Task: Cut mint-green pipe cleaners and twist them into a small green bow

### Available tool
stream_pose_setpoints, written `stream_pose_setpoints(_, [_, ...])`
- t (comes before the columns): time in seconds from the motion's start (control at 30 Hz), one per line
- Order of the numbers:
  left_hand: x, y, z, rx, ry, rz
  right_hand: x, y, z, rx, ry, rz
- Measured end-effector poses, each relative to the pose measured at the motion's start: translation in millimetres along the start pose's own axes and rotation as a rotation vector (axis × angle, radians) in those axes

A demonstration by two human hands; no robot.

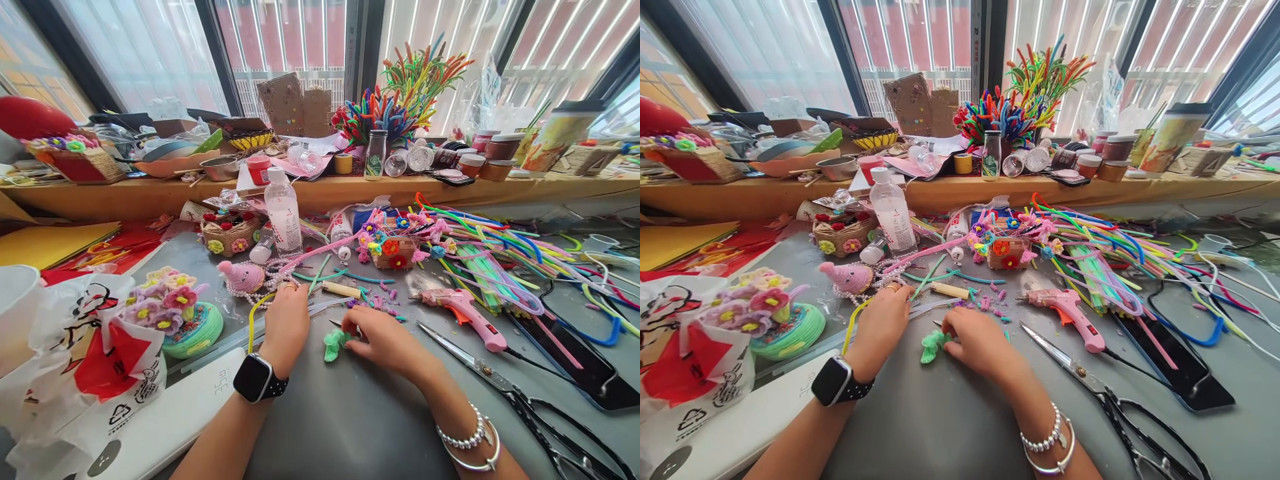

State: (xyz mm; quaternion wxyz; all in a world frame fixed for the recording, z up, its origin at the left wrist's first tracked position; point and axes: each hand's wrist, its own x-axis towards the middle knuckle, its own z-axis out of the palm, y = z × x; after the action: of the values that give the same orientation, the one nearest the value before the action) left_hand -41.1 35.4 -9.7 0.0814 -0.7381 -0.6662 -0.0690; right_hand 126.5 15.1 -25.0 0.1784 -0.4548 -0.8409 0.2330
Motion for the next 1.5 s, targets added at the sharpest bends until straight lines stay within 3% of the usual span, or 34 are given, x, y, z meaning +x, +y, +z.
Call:
stream_pose_setpoints(0.2, [-1,2,-3.1,0.039,0.004,-0.071,1,-1,-3,0.010,0.047,0.104])
stream_pose_setpoints(0.37, [-3,1,-4.9,0.091,0.052,-0.074,3,-1,-4,0.015,0.185,0.186])
stream_pose_setpoints(0.5, [-4,2,-13.3,0.002,0.108,-0.057,5,5,-4,0.143,0.293,0.206])
stream_pose_setpoints(0.67, [-9,10,-26.9,-0.332,0.323,0.007,5,7,-8,0.390,0.359,0.202])
stream_pose_setpoints(0.77, [-13,15,-32.7,-0.558,0.506,0.130,4,4,-10,0.636,0.358,0.159])
stream_pose_setpoints(0.83, [-16,17,-35.4,-0.643,0.560,0.238,4,2,-11,0.852,0.359,0.120])
stream_pose_setpoints(0.97, [-20,18,-39.0,-0.823,0.443,0.437,2,-1,-14,1.281,0.445,0.111])
stream_pose_setpoints(1.07, [-21,18,-41.6,-0.956,0.332,0.447,2,1,-17,1.450,0.497,0.172])
stream_pose_setpoints(1.17, [-20,17,-42.9,-1.197,0.146,0.377,1,3,-20,1.568,0.465,0.168])
stream_pose_setpoints(1.3, [-16,16,-38.8,-1.726,-0.138,0.227,1,2,-19,1.675,0.351,0.155])
stream_pose_setpoints(1.4, [-13,15,-34.8,-1.947,-0.191,0.143,1,1,-18,1.705,0.345,0.161])
stream_pose_setpoints(1.5, [-10,16,-33.8,-1.984,-0.164,0.056,3,2,-17,1.676,0.422,0.170])
